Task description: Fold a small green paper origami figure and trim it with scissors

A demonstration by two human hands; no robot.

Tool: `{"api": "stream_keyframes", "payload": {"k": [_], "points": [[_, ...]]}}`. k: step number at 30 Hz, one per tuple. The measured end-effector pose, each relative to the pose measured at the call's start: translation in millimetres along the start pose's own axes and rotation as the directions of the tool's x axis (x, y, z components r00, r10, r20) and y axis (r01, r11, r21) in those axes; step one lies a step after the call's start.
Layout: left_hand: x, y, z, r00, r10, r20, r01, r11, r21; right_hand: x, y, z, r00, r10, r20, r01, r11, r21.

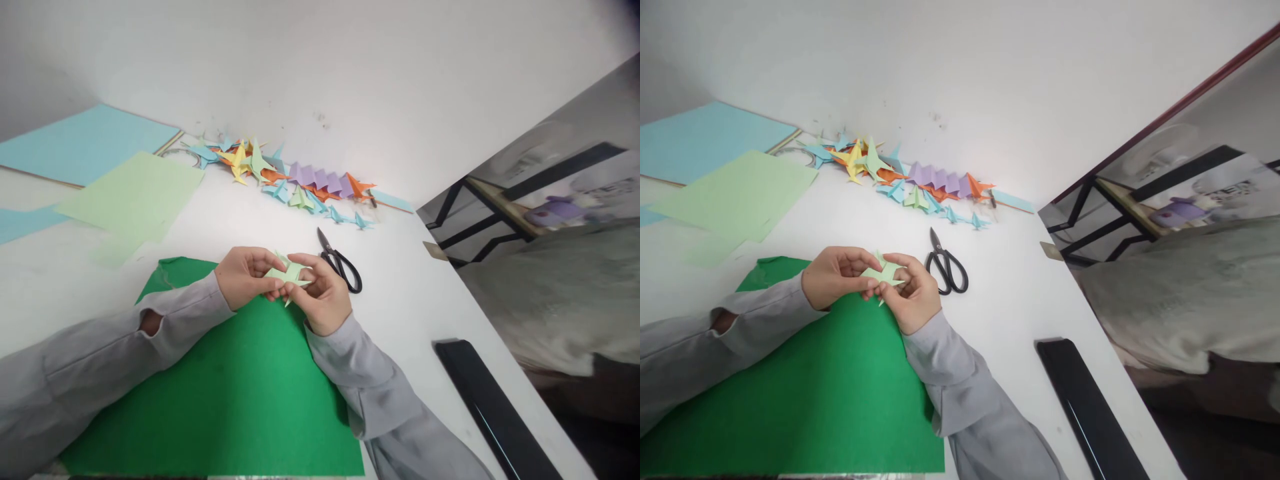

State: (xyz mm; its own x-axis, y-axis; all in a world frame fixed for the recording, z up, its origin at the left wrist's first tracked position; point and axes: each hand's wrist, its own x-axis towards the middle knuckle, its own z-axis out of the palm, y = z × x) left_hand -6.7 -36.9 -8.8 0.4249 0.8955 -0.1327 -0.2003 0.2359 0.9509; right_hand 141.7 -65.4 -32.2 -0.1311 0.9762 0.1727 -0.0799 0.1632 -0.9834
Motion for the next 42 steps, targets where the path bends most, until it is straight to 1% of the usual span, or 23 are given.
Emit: {"api": "stream_keyframes", "payload": {"k": [3,7,16,21,27,31,34,39,42], "points": [[0.7,-0.4,-1.1,0.999,-0.031,0.012,0.031,0.999,-0.029,-0.6,0.2,-0.1,1.000,-0.015,0.009,0.015,1.000,-0.006],[1.6,0.2,-2.1,0.999,-0.052,0.000,0.052,0.996,-0.079,-0.4,0.6,-1.0,0.999,-0.041,0.006,0.041,0.999,0.021],[3.3,-0.6,-4.5,0.997,-0.083,-0.008,0.082,0.989,-0.123,0.2,1.2,-3.4,0.999,-0.038,0.018,0.037,0.999,0.034],[2.4,-0.2,-4.5,0.996,-0.085,-0.021,0.081,0.988,-0.130,0.5,-2.2,-1.1,0.999,-0.039,-0.012,0.040,0.996,0.083],[2.6,1.1,-4.5,0.996,-0.086,-0.004,0.085,0.988,-0.131,-0.1,0.9,-1.4,0.999,-0.036,-0.008,0.036,0.999,0.018],[3.5,-0.2,-5.6,0.995,-0.104,0.004,0.104,0.983,-0.150,0.5,2.4,-2.5,0.998,-0.051,-0.020,0.051,0.999,0.011],[3.8,-1.5,-5.6,0.995,-0.097,-0.023,0.091,0.979,-0.180,1.7,2.6,-3.7,0.998,-0.058,-0.036,0.058,0.998,0.004],[4.5,-1.6,-4.0,0.994,-0.072,-0.087,0.053,0.977,-0.205,4.2,4.7,-4.6,0.987,-0.119,-0.108,0.114,0.992,-0.049],[5.4,-1.7,-3.1,0.991,-0.066,-0.117,0.042,0.980,-0.197,5.3,6.3,-4.9,0.986,-0.121,-0.112,0.115,0.992,-0.061]]}}
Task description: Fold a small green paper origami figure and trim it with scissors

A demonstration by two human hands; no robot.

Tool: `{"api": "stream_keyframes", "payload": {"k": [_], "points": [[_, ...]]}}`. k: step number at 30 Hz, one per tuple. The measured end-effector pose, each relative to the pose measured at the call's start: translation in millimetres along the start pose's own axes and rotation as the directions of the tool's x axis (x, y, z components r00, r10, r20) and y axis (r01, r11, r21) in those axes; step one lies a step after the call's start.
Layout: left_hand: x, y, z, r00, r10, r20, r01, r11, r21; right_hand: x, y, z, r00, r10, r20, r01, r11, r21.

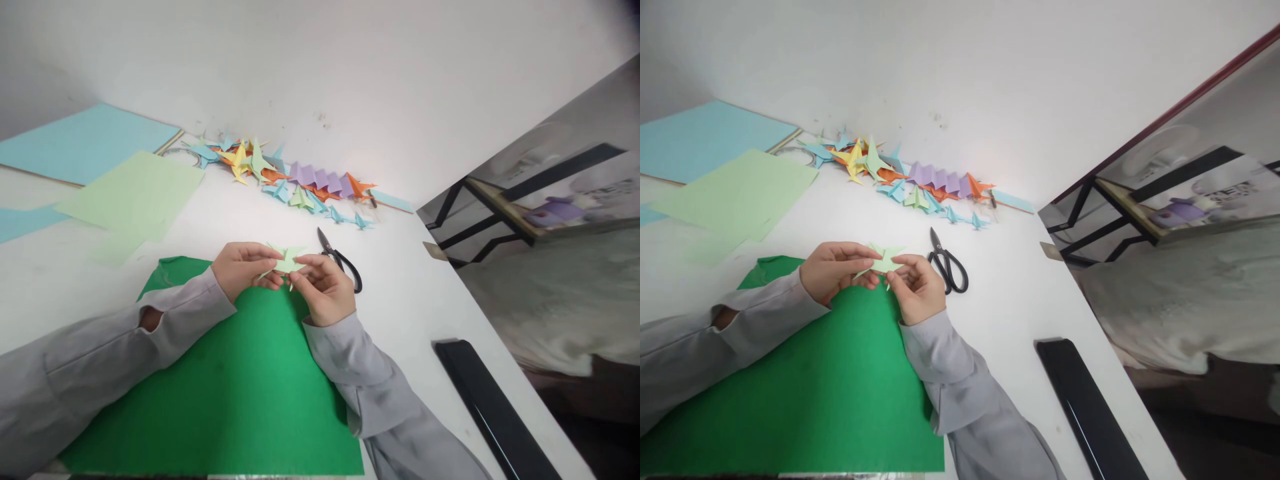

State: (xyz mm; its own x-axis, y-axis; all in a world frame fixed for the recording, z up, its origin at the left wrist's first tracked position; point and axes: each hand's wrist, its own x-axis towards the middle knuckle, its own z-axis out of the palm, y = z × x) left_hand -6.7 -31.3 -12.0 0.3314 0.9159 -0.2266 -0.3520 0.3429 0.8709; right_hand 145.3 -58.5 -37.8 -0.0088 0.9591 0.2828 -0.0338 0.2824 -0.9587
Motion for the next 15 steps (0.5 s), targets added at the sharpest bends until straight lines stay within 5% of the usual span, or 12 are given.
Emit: {"api": "stream_keyframes", "payload": {"k": [15], "points": [[-0.7,-2.3,-0.3,0.996,0.080,-0.031,-0.077,0.993,0.090,0.5,-3.5,6.8,0.995,-0.001,-0.097,-0.012,0.992,-0.127]]}}
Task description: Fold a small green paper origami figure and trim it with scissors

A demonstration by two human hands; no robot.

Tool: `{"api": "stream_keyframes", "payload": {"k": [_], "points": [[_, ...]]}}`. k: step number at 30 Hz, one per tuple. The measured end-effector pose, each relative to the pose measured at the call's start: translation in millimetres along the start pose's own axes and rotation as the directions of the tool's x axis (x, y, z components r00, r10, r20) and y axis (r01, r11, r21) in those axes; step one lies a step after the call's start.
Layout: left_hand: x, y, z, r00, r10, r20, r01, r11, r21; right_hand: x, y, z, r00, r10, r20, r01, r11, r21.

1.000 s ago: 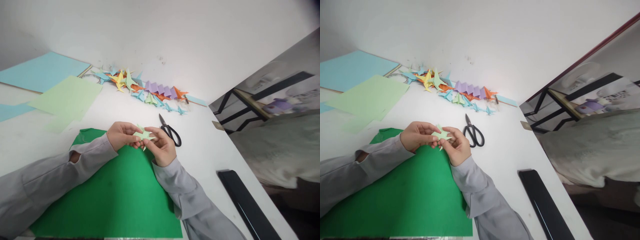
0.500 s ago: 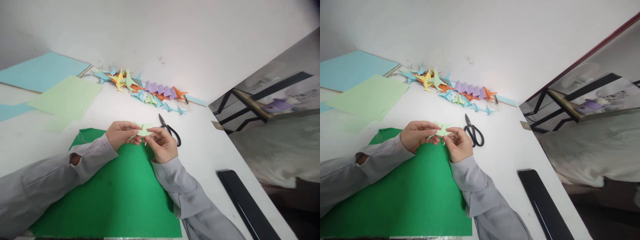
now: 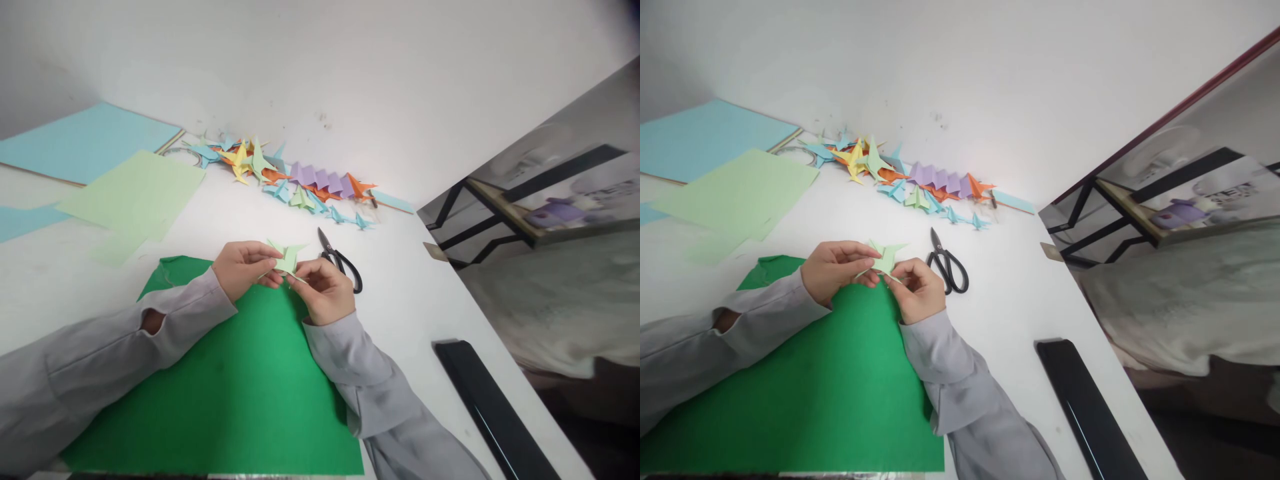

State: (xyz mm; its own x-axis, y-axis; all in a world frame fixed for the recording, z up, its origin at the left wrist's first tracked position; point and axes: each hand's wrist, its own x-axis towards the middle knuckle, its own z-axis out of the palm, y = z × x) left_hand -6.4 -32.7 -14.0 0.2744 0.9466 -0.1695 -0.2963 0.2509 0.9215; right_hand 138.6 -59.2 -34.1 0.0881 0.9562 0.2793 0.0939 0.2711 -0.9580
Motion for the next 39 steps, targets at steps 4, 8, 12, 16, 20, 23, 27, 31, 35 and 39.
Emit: {"api": "stream_keyframes", "payload": {"k": [4,8,12,16,20,23,27,31,35,39], "points": [[-0.9,2.4,1.8,1.000,0.012,-0.008,-0.012,1.000,0.000,0.6,-0.4,-1.4,0.999,-0.031,0.037,0.032,0.999,-0.035],[-0.8,3.2,2.4,1.000,0.002,-0.022,-0.001,1.000,0.017,-1.0,-0.3,-2.7,0.994,-0.052,0.097,0.059,0.996,-0.072],[0.7,1.6,0.7,0.999,-0.009,-0.037,0.008,1.000,-0.027,-4.4,-3.1,-0.8,0.990,-0.093,0.104,0.105,0.987,-0.118],[1.3,1.6,-0.9,1.000,-0.016,-0.016,0.015,0.998,-0.062,-6.3,-5.4,1.6,0.978,-0.189,0.090,0.203,0.961,-0.186],[0.2,2.1,-1.1,1.000,-0.004,-0.019,0.003,0.999,-0.036,-6.2,-4.7,1.8,0.974,-0.209,0.087,0.222,0.957,-0.185],[-0.2,1.5,-1.5,1.000,-0.006,-0.023,0.005,0.999,-0.046,-6.4,-2.6,1.7,0.985,-0.164,0.053,0.171,0.967,-0.190],[0.1,1.1,-1.7,1.000,-0.010,-0.017,0.009,0.997,-0.070,-6.6,1.2,2.6,0.990,-0.141,-0.009,0.137,0.977,-0.166],[-0.9,2.8,0.1,1.000,-0.005,0.026,0.006,0.999,-0.034,-4.7,1.6,1.3,0.986,-0.169,-0.015,0.165,0.977,-0.136],[-2.2,4.0,1.8,0.998,0.012,0.057,-0.016,0.998,0.066,-2.0,-1.0,-1.5,0.987,-0.156,-0.030,0.152,0.981,-0.119],[-1.5,3.3,1.4,0.998,0.058,0.022,-0.060,0.993,0.099,-0.8,-2.7,-2.3,0.989,-0.143,-0.030,0.139,0.986,-0.097]]}}
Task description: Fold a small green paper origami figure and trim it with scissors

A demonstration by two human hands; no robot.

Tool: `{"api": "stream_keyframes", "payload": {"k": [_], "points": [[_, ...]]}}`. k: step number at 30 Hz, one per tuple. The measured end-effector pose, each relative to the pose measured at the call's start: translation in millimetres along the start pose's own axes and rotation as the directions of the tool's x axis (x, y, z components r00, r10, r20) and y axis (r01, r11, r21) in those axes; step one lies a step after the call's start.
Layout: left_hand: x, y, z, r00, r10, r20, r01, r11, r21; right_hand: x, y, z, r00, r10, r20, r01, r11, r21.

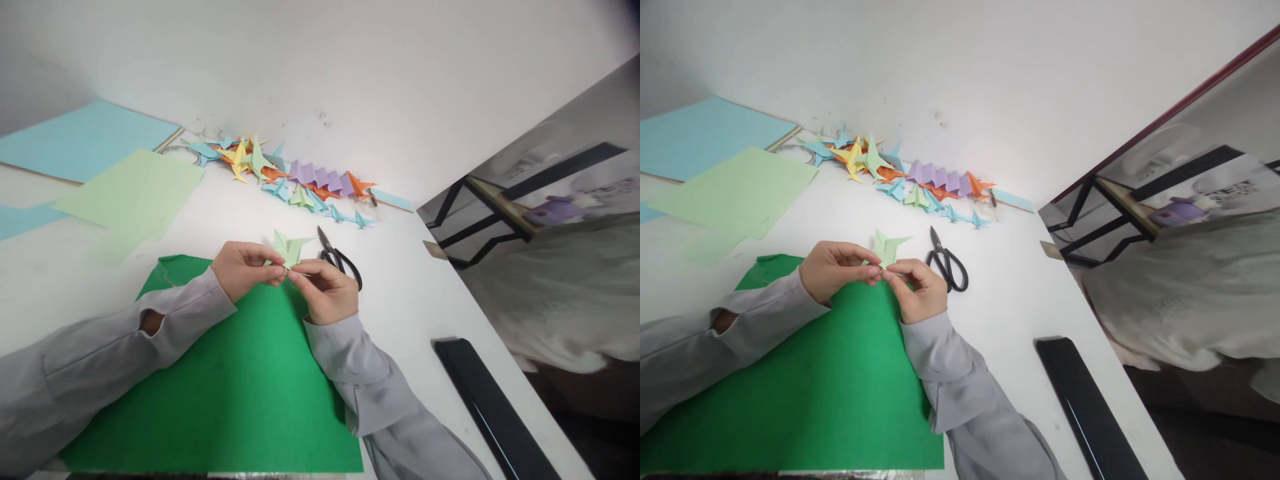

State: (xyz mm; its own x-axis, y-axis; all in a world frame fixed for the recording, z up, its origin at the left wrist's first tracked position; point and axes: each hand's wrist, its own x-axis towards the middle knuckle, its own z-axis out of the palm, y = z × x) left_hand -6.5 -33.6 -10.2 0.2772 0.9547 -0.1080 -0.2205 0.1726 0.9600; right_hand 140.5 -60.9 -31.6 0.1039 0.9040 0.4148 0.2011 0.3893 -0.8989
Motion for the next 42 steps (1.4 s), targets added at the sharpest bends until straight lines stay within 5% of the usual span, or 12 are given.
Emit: {"api": "stream_keyframes", "payload": {"k": [14,31,42], "points": [[-3.2,5.1,4.0,0.989,0.147,0.014,-0.148,0.980,0.131,0.1,-2.2,1.1,0.997,0.069,0.034,-0.073,0.984,0.162],[-5.2,7.8,6.5,0.985,0.170,-0.025,-0.165,0.977,0.133,0.6,-5.5,-0.2,0.991,-0.123,0.061,0.120,0.992,0.046],[-3.8,0.1,2.3,0.958,0.284,-0.034,-0.271,0.939,0.212,0.5,-3.4,1.3,0.997,0.078,-0.018,-0.075,0.988,0.137]]}}
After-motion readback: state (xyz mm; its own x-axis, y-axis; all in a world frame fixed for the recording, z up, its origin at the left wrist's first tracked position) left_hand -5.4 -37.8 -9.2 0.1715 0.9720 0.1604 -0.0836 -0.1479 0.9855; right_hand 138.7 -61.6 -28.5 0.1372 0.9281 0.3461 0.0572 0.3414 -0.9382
